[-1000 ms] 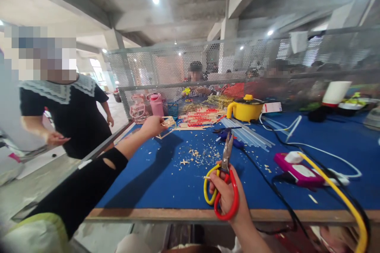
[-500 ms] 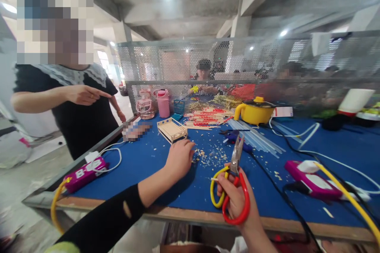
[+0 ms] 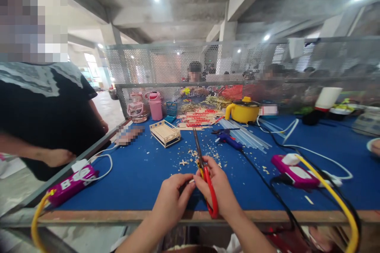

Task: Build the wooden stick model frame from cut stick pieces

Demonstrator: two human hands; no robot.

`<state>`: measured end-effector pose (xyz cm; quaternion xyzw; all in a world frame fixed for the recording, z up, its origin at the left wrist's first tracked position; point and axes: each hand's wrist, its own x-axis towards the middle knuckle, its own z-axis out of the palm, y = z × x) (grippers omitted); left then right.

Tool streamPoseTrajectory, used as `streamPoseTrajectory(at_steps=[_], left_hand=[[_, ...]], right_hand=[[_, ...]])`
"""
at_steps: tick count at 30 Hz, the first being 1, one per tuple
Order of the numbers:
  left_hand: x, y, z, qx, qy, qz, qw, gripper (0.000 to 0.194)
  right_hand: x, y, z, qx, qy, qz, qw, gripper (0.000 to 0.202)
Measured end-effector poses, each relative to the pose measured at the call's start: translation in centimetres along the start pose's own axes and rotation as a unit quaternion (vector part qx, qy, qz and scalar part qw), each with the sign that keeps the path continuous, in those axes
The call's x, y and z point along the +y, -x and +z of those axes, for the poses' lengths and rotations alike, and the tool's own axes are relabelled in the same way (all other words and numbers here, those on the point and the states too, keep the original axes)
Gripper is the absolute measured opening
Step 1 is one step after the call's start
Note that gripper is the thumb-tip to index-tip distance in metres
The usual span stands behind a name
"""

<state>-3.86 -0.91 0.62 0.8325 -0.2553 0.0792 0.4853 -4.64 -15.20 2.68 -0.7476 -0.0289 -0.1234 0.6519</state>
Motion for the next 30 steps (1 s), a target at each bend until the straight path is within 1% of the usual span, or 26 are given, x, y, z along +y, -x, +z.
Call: streamPoseTrajectory(at_steps=[3, 5, 9, 12, 15, 16, 19, 20, 21, 23, 26, 28, 30], left_hand=[[0.1, 0.0, -0.3, -0.004, -0.031, 0.016, 0.999, 0.03], [0.1, 0.0, -0.4, -0.007, -0.037, 0.011, 0.999, 0.031], [-0.5, -0.2, -0.2, 0.023, 0.044, -0.043, 0.998, 0.028], [-1.3, -0.5, -0.1, 0.05, 0.092, -0.092, 0.99, 0.027], [-1.8, -0.7, -0.2, 0.043, 0.123, -0.119, 0.984, 0.028], [-1.9, -0.7, -0.3, 0.038, 0.135, -0.124, 0.982, 0.029], [-2.1, -0.8, -0.4, 0.041, 0.177, -0.15, 0.972, 0.029], [-2.1, -0.8, -0.4, 0.046, 0.194, -0.162, 0.966, 0.029], [-2.1, -0.9, -0.4, 0.049, 0.213, -0.174, 0.96, 0.029], [-2.0, -1.3, -0.6, 0.044, 0.254, -0.192, 0.947, 0.033], [-1.8, -2.8, -1.2, 0.014, 0.295, -0.197, 0.935, 0.042], [-1.9, -4.3, -1.8, -0.001, 0.298, -0.187, 0.936, 0.044], [-2.1, -6.1, -2.4, -0.002, 0.295, -0.172, 0.94, 0.043]], right_hand=[[-0.1, 0.2, 0.1, -0.006, 0.025, -0.001, 1.0, 0.041], [0.2, 0.2, 0.1, -0.004, 0.03, 0.0, 1.0, 0.042], [1.5, 0.0, -0.9, 0.014, 0.047, -0.031, 0.998, 0.042], [1.8, -0.1, -2.1, 0.006, 0.087, -0.05, 0.995, 0.039], [1.6, -0.1, -2.9, -0.003, 0.095, -0.07, 0.993, 0.037], [1.6, -0.1, -2.9, 0.011, 0.092, -0.073, 0.993, 0.037], [2.1, -0.2, -2.8, 0.094, 0.104, -0.05, 0.989, 0.04], [2.4, -0.2, -2.7, 0.109, 0.121, -0.039, 0.986, 0.039], [2.5, -0.2, -2.6, 0.112, 0.145, -0.031, 0.983, 0.035], [2.6, -0.3, -2.6, 0.077, 0.221, -0.03, 0.972, 0.025], [2.0, -1.0, -2.7, 0.019, 0.317, -0.053, 0.947, 0.012], [1.4, -1.9, -2.8, -0.01, 0.338, -0.068, 0.939, 0.004], [0.9, -3.1, -2.8, -0.041, 0.345, -0.078, 0.934, 0.002]])
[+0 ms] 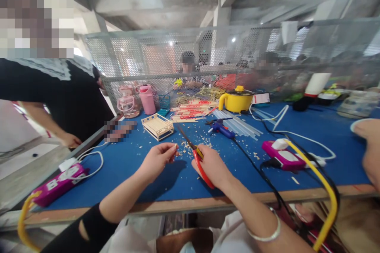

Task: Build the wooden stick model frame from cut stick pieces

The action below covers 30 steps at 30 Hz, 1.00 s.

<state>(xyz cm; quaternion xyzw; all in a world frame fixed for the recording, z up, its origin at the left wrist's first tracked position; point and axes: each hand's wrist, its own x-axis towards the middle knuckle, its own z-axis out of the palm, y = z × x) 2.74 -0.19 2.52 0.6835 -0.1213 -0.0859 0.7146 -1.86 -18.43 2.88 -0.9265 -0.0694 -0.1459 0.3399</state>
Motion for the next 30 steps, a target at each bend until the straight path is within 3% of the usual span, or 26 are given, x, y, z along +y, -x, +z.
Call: streamPoseTrajectory(at_steps=[4, 7, 15, 20, 30], left_hand=[[0.7, -2.9, -0.5, 0.005, -0.009, 0.033, 0.999, 0.04], [0.6, -3.7, -0.8, 0.004, -0.024, 0.055, 0.998, 0.036], [-0.8, -3.1, -1.3, -0.002, -0.095, 0.058, 0.994, 0.026], [-0.6, -3.0, -1.3, -0.011, -0.13, 0.06, 0.99, 0.02], [-0.6, -2.3, -0.9, -0.014, -0.191, 0.108, 0.976, 0.023]], right_hand=[[-0.2, -2.3, -0.3, -0.047, 0.022, -0.025, 0.998, 0.021], [-0.3, -3.0, -0.1, -0.06, 0.035, -0.037, 0.997, 0.028], [0.5, -2.5, 1.1, -0.067, 0.046, -0.047, 0.996, 0.043], [0.6, -2.3, 0.9, -0.059, 0.049, -0.065, 0.995, 0.039], [0.6, -1.7, 0.7, -0.064, 0.102, -0.014, 0.993, 0.032]])
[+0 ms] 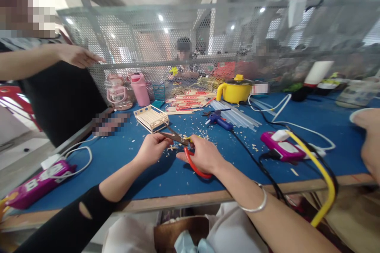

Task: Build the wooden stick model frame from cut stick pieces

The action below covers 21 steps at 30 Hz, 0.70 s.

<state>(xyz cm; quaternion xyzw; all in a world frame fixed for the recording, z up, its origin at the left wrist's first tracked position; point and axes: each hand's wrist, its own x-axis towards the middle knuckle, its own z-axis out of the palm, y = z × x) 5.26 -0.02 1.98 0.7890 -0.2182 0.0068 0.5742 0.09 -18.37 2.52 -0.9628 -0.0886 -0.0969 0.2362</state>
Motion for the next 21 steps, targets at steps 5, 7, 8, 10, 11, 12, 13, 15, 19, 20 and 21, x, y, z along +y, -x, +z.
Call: streamPoseTrajectory(at_steps=[5, 7, 8, 10, 11, 12, 13, 15, 19, 20, 21], left_hand=[[-0.2, 0.1, 0.2, 0.026, -0.029, 0.024, 0.999, 0.02], [-0.2, 0.2, 0.3, 0.043, -0.04, 0.032, 0.998, 0.02], [-0.1, 0.2, 0.4, 0.051, -0.043, 0.036, 0.997, 0.02], [-0.1, 0.3, 0.7, 0.067, -0.046, 0.041, 0.996, 0.022], [-0.1, 0.2, 0.8, 0.073, -0.045, 0.042, 0.995, 0.023], [-0.1, 0.2, 1.0, 0.077, -0.043, 0.043, 0.995, 0.024], [-0.1, 0.2, 1.1, 0.079, -0.04, 0.043, 0.995, 0.025], [-0.2, 0.1, 1.3, 0.077, -0.035, 0.042, 0.996, 0.028], [-0.4, 0.1, 0.9, 0.043, -0.027, 0.047, 0.998, 0.032], [-0.5, 0.1, 0.7, 0.023, -0.022, 0.049, 0.998, 0.032], [-0.5, 0.0, 0.4, -0.001, -0.016, 0.051, 0.999, 0.032]], right_hand=[[-0.2, 0.1, 0.3, 0.017, 0.013, 0.033, 0.999, 0.011], [-0.1, 0.1, 0.5, 0.019, 0.01, 0.043, 0.999, 0.011], [-0.1, 0.1, 0.6, 0.02, 0.009, 0.048, 0.999, 0.011], [-0.1, 0.1, 0.8, 0.024, 0.006, 0.057, 0.998, 0.01], [-0.1, 0.1, 1.0, 0.026, 0.004, 0.061, 0.998, 0.009], [-0.1, 0.0, 1.1, 0.029, 0.004, 0.065, 0.997, 0.008], [-0.1, 0.0, 1.3, 0.032, 0.003, 0.069, 0.997, 0.008], [0.0, 0.0, 1.5, 0.034, 0.002, 0.074, 0.997, 0.007], [-0.1, 0.0, 1.1, 0.016, 0.0, 0.06, 0.998, 0.009], [-0.2, 0.0, 0.6, 0.007, -0.001, 0.048, 0.999, 0.011], [-0.3, -0.1, 0.1, -0.003, -0.003, 0.033, 0.999, 0.014]])
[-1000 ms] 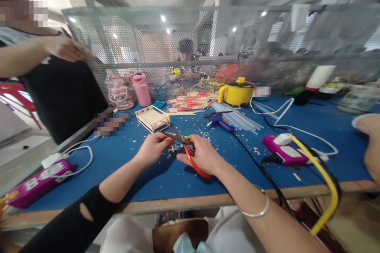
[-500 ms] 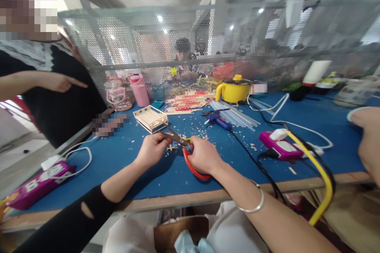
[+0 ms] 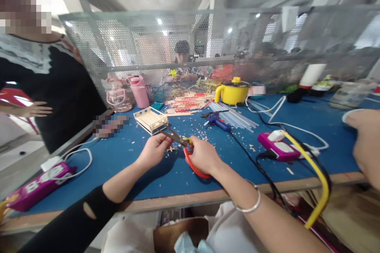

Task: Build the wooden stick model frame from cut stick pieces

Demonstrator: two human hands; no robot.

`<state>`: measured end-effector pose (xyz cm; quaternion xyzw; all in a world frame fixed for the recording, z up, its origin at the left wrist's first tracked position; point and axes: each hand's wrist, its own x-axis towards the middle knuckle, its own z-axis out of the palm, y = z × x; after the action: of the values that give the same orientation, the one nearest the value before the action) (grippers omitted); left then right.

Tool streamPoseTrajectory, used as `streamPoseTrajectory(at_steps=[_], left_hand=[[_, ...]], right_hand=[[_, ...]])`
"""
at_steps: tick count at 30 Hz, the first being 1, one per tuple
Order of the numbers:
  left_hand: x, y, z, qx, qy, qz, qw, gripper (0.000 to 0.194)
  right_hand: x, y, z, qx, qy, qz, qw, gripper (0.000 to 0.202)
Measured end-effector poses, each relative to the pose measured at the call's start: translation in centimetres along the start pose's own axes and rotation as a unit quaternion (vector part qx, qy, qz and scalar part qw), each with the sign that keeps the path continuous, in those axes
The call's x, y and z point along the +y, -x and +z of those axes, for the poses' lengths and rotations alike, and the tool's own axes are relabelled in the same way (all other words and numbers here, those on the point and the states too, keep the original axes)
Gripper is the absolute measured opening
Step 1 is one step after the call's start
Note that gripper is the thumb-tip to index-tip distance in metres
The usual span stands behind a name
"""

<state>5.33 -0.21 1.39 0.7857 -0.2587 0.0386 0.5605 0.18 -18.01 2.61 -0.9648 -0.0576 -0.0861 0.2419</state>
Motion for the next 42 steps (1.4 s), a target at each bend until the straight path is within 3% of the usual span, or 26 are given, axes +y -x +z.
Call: streamPoseTrajectory(at_steps=[3, 6, 12, 15, 18, 22, 25, 28, 32, 35, 38, 42], left_hand=[[-0.1, -0.3, -0.9, -0.071, 0.024, 0.004, 0.997, 0.034], [0.1, -0.5, -1.2, -0.085, 0.026, 0.007, 0.996, 0.034], [0.7, 0.2, -0.3, 0.056, -0.036, 0.033, 0.997, 0.031], [1.0, 0.5, -0.2, 0.081, -0.044, 0.05, 0.994, 0.029], [1.1, 0.4, -0.6, 0.049, -0.019, 0.046, 0.998, 0.03], [1.0, -0.1, -1.0, -0.055, 0.055, 0.031, 0.996, 0.044], [0.8, -0.3, -1.4, -0.101, 0.08, 0.034, 0.991, 0.054], [0.6, -0.3, -1.9, -0.094, 0.044, 0.043, 0.994, 0.048], [0.7, -0.1, -2.1, -0.011, -0.056, 0.074, 0.996, 0.029], [0.9, 0.1, -1.9, 0.028, -0.11, 0.104, 0.988, 0.026], [1.1, 0.2, -1.7, 0.023, -0.138, 0.122, 0.983, 0.024], [1.2, 0.1, -1.7, -0.034, -0.132, 0.124, 0.983, 0.031]], right_hand=[[-0.4, -0.5, -1.8, -0.032, -0.004, -0.049, 0.998, 0.022], [-0.7, -0.9, -2.8, -0.053, 0.002, -0.058, 0.997, 0.021], [-2.3, 0.2, -2.2, -0.042, 0.022, 0.063, 0.997, 0.013], [-3.0, 0.9, -2.2, -0.041, 0.02, 0.091, 0.995, 0.014], [-2.7, 0.9, -2.3, -0.044, 0.007, 0.075, 0.996, 0.014], [-1.7, 0.4, -2.1, -0.046, -0.016, 0.008, 0.999, 0.017], [-1.1, -0.2, -2.1, -0.052, -0.025, -0.03, 0.998, 0.02], [-1.0, -0.5, -2.1, -0.052, -0.016, -0.025, 0.998, 0.019], [-1.2, -0.1, -1.6, -0.046, 0.007, 0.035, 0.998, 0.017], [-1.6, 0.4, -1.2, -0.047, 0.016, 0.073, 0.996, 0.016], [-1.6, 0.7, -1.1, -0.046, 0.018, 0.079, 0.996, 0.014], [-1.4, 0.8, -1.3, -0.056, -0.006, 0.03, 0.998, 0.014]])
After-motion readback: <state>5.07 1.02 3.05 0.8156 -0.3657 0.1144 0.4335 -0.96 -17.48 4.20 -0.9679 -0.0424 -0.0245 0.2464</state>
